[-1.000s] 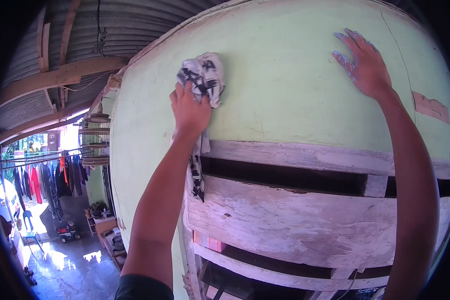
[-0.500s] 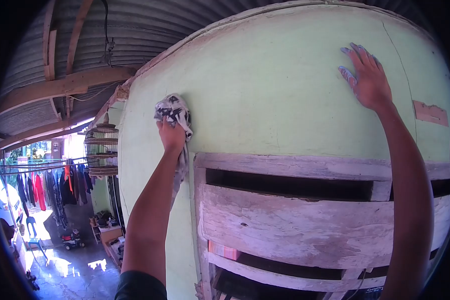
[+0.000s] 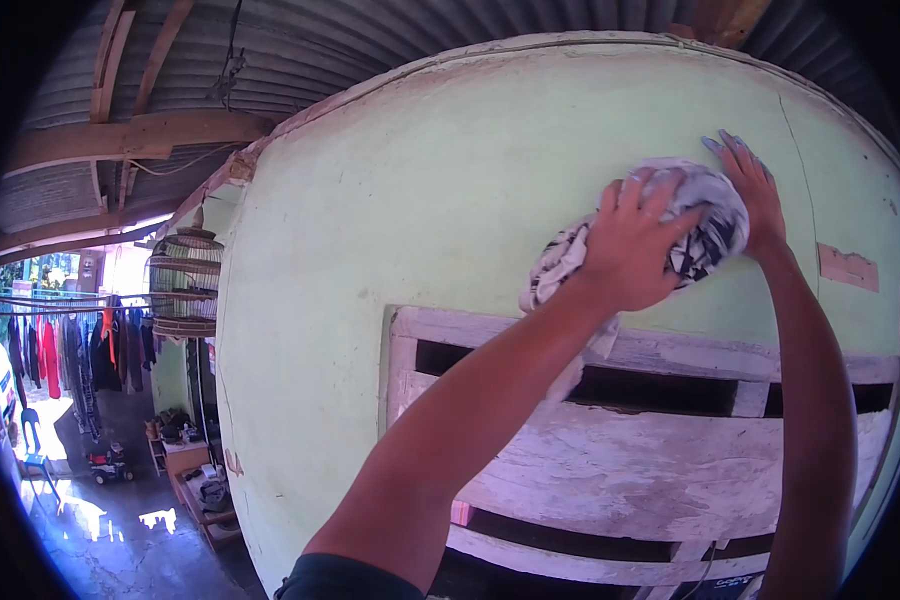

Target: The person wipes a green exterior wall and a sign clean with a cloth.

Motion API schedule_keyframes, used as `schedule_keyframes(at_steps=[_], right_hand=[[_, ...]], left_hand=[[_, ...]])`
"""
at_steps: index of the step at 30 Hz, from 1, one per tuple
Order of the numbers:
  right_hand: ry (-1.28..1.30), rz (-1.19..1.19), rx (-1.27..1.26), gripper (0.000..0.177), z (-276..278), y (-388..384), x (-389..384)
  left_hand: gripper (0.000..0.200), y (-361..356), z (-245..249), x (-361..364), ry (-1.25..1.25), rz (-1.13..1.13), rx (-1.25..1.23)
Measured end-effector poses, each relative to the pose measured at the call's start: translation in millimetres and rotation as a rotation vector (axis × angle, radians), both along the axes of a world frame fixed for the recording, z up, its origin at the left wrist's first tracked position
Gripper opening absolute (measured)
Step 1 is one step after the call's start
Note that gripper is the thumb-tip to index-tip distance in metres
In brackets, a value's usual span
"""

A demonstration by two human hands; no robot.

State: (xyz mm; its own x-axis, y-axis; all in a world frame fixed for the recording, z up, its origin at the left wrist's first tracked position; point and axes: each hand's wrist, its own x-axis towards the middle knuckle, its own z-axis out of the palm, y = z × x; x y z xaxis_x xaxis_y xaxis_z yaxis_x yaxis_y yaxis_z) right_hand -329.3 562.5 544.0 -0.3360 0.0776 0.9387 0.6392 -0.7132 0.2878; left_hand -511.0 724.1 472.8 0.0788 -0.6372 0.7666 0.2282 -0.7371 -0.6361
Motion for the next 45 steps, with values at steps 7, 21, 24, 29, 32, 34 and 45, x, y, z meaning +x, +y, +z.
schedule_keyframes(at_steps=[7, 21, 24, 29, 32, 34, 45], right_hand=[[0.001, 0.089, 0.055, 0.055, 2, 4, 3], [0.072, 0.095, 0.099, 0.049, -16, 4, -10], [0.098, 0.126, 0.106, 0.048, -18, 6, -14], [0.080, 0.105, 0.143, 0.047, -17, 8, -13], [0.072, 0.081, 0.162, 0.047, -16, 9, -9], [0.113, 0.083, 0.176, 0.048, -15, 16, -12], [0.162, 0.023, 0.057, 0.073, -78, 130, -129]], left_hand=[[0.066, 33, 2, -27, 0.105, -0.018, 0.087], [0.064, 301, -44, -214, -0.620, 0.281, -0.734], [0.065, 305, -72, -227, -0.738, 0.217, -0.955], [0.068, 290, -104, -210, -0.640, 0.220, -0.853], [0.066, 271, -123, -181, -0.548, 0.301, -0.639], [0.063, 228, -120, -171, -0.391, 0.242, -0.617], [0.059, 172, -95, -147, -0.291, 0.196, -0.510]])
